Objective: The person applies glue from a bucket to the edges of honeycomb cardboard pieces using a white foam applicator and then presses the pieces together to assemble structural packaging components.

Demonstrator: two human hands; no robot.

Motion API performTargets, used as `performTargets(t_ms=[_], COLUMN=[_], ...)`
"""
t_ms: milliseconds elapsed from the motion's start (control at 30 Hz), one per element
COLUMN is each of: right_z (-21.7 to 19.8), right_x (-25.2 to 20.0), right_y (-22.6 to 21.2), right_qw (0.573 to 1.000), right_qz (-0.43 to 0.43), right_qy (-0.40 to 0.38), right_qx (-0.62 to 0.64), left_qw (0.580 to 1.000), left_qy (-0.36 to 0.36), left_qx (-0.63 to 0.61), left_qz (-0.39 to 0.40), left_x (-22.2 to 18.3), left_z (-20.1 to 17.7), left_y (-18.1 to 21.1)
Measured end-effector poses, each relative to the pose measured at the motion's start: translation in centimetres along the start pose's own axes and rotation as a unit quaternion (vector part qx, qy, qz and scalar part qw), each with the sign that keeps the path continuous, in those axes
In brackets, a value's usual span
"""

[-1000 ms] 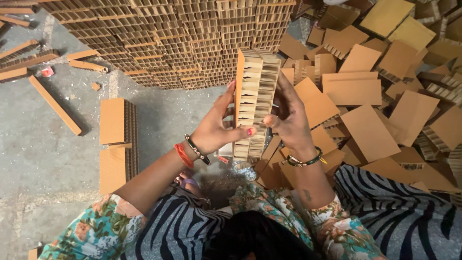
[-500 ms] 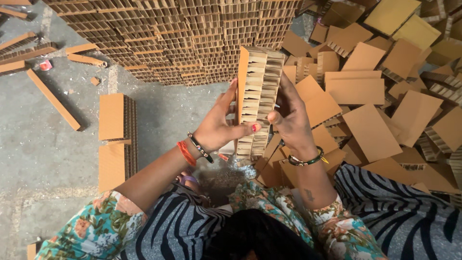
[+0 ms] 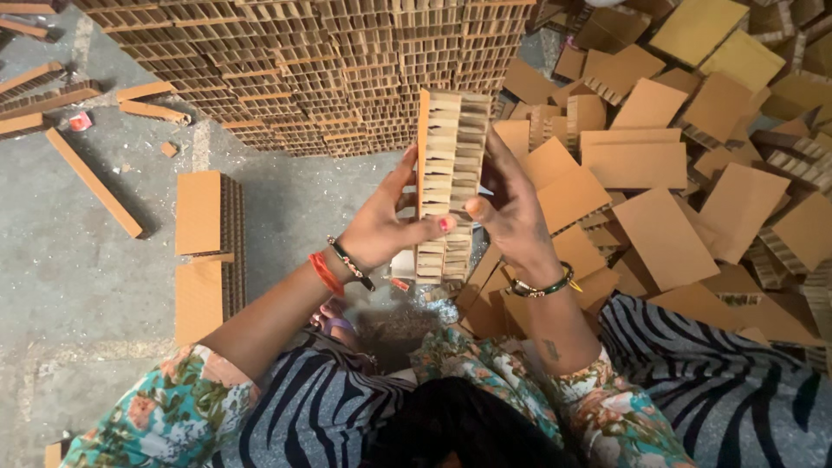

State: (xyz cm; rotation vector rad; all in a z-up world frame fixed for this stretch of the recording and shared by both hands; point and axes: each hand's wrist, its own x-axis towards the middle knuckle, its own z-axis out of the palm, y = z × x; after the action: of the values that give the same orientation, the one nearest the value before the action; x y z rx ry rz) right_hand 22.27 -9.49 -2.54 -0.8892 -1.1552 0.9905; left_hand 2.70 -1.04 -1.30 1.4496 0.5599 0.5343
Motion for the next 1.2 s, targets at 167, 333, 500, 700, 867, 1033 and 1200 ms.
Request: performTargets(t_ms=[167,333,500,700,867,1033,1200], right_z=[-0.2,-0.4,0.0,1.1,1.5,1.2,0.7], right_x=[0.0,-0.3,-0.4,-0.5,-0.5,-0.6,-0.2], right_y=[0.5,0.8,0.4,-1.0,-1.3,-1.0,-0.5], right_qw=[1.0,1.0,0.999,0.999,0.999,0.999,0.998], right_qz=[0.012,0.003,0.024,0.016,0.025,0.035,0.002], right_qy=[0.004,-0.006,0.012,0.02,0.027,0.029,0.008], right_qx=[-0.013,-0.01,-0.02,-0.031,-0.022,-0.012,-0.069], left_qw=[1.0,1.0,0.999,1.0,0.999,0.999,0.997], left_qy=[0.006,0.002,-0.002,-0.007,0.001,-0.006,0.013], left_qx=[-0.025,-0.021,-0.037,0.01,0.031,0.023,0.082], left_qz=[-0.004,-0.011,-0.009,0.016,0.026,0.03,0.002], left_x=[-0.1,-0.1,-0.2,-0.5,-0.6,-0.5,0.1], left_z=[0.3,0.2,0.2,0.3,0.6,0.6,0.0], left_y=[0.3,0.6,0.6,0.9,0.7,0.2,-0.2])
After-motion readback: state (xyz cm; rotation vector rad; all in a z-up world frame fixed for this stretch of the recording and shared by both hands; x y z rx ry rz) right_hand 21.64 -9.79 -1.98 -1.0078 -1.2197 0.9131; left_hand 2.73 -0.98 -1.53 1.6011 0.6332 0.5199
